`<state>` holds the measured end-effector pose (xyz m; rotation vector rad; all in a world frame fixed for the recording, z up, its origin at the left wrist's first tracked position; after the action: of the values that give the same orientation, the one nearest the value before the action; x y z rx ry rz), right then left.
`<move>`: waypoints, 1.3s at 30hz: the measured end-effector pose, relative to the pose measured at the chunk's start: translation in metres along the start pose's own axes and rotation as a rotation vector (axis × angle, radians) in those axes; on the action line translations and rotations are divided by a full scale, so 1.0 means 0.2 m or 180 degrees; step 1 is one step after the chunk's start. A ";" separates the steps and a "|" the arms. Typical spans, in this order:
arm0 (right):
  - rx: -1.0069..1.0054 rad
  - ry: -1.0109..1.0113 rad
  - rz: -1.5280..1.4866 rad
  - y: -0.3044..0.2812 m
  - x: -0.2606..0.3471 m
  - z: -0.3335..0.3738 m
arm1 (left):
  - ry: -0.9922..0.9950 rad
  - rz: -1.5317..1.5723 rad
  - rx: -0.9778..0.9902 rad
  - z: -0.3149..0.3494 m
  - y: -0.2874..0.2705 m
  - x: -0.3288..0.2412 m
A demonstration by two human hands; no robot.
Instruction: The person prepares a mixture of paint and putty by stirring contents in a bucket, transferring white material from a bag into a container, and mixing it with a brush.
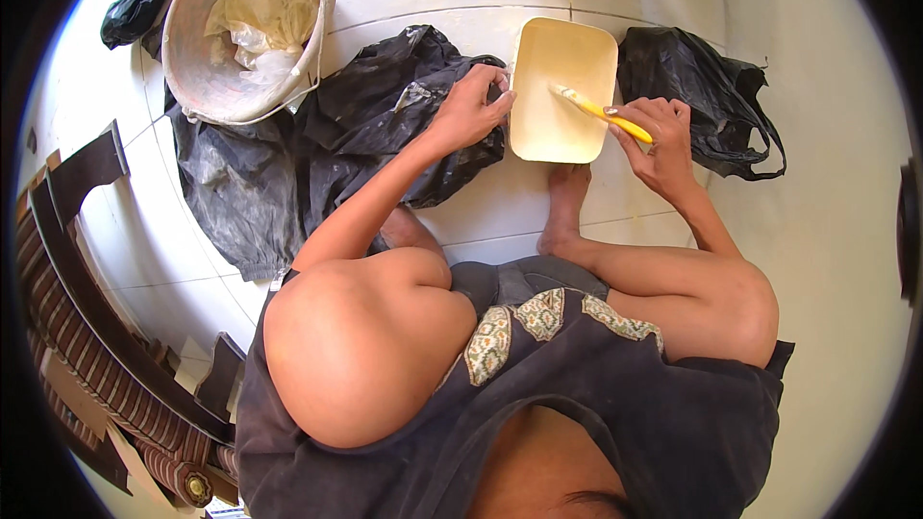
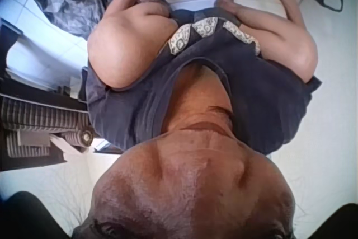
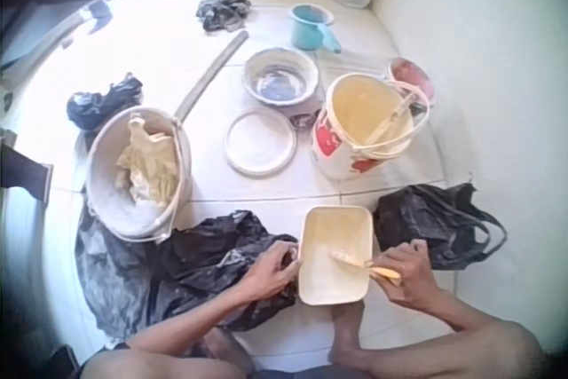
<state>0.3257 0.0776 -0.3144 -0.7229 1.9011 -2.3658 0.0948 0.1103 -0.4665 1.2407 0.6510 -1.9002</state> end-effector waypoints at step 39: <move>-0.0449 -0.0721 0.0798 0.02 0.02 -0.20 | -0.0307 -0.0086 0.0400 0.00 0.00 -0.06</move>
<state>0.3062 0.1131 -0.3228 -0.6810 1.9455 -1.9323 0.0973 0.1134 -0.4550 1.2143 0.5067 -2.0363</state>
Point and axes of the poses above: each hand's wrist, its own z-axis away from the middle knuckle, its own y-axis out of the palm, x = y × z, the point moved 3 cm from there along -z, towards the middle knuckle, and after that the axes turned 4 degrees about x, right-handed, at the moved point
